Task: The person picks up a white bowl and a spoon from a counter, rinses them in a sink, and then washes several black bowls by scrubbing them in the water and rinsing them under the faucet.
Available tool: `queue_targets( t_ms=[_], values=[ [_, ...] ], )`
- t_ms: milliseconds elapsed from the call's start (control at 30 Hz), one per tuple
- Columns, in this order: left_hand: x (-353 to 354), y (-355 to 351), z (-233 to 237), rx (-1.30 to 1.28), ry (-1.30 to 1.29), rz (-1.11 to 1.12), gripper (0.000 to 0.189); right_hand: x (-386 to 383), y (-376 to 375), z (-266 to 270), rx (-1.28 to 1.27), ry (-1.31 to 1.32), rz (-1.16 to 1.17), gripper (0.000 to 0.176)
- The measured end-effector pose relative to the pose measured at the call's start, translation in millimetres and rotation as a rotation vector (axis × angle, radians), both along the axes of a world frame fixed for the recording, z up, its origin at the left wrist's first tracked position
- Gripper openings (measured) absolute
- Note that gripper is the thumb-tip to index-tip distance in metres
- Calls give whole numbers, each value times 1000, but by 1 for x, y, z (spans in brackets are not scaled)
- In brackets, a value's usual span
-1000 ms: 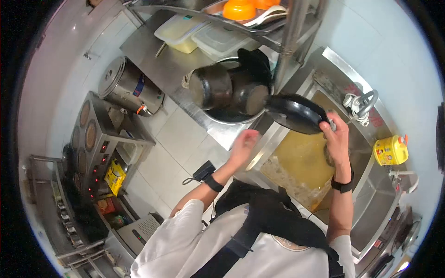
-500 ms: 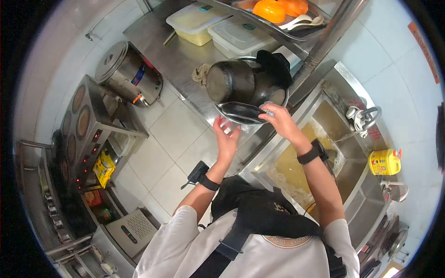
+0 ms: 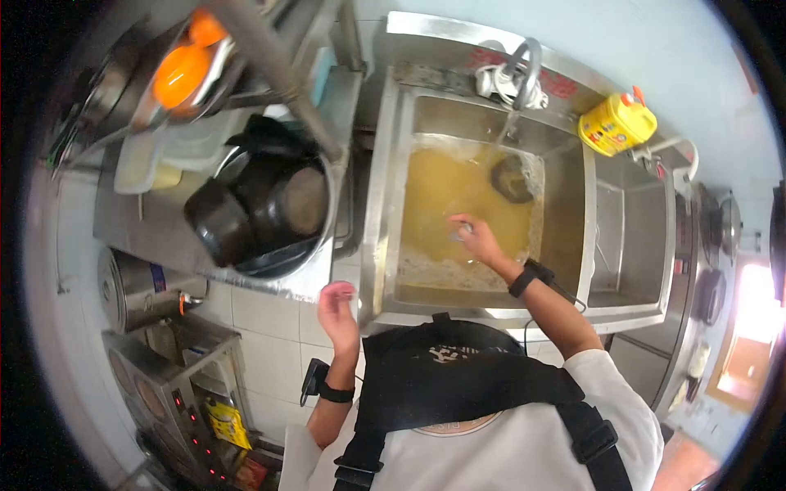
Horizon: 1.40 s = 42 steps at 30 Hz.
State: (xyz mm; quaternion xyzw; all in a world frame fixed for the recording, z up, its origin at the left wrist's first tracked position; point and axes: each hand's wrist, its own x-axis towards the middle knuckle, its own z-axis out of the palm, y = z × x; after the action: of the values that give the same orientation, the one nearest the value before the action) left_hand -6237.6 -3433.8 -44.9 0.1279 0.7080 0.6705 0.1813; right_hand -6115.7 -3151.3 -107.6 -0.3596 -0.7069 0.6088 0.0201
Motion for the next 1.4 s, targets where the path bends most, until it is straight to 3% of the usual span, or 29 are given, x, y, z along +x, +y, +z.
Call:
queue_targets(
  t_ms=[33,100,200,300,400,433,467,533,567,667,767,867,1000,1100,1200,1300,1367,1400],
  values=[
    [3,15,-3,-10,-8,-25,19,23,21,-15,-98,-124,-57,24],
    [12,50,-7,-28,-320,-269,10,59,61,-52,-317,-195,-389,32],
    [21,104,-15,-123,-391,-406,10,110,133,-122,-480,-196,-587,34],
    [26,148,-20,-255,-424,-473,13,140,185,-204,-497,-49,-813,27],
    [30,172,-40,-317,-481,-509,13,151,219,-279,-467,-83,-876,28],
    [31,178,-43,-352,-484,-515,14,147,227,-278,-442,-45,-966,11],
    [32,181,-45,-384,-488,-519,14,140,228,-276,-461,-51,-971,11],
    [36,187,-52,-436,-496,-510,14,130,230,-281,-673,251,-1133,14],
    [38,189,-54,-467,-503,-501,15,124,234,-277,-759,268,-1156,15],
    [44,195,-57,-490,-483,-538,14,160,243,-407,-388,-32,-761,16],
    [52,187,-69,-446,-512,-549,15,97,234,-235,-596,3,-1064,15],
    [59,178,-78,-492,-475,-600,15,93,233,-256,-535,97,-1262,16],
    [64,181,-79,-493,-501,-589,16,99,233,-265,-475,138,-1032,18],
    [56,184,-89,-469,-425,-619,17,92,232,-230,-546,251,-959,17],
    [42,215,-95,-424,-447,-587,20,90,239,-197,-439,262,-812,18],
    [30,250,-96,-408,-413,-548,34,87,230,-152,-397,270,-686,18],
    [28,280,-92,-323,-564,-411,51,88,218,-117,-403,209,-574,20],
    [26,291,-92,-312,-561,-410,51,88,212,-101,-393,212,-569,20]
  ],
)
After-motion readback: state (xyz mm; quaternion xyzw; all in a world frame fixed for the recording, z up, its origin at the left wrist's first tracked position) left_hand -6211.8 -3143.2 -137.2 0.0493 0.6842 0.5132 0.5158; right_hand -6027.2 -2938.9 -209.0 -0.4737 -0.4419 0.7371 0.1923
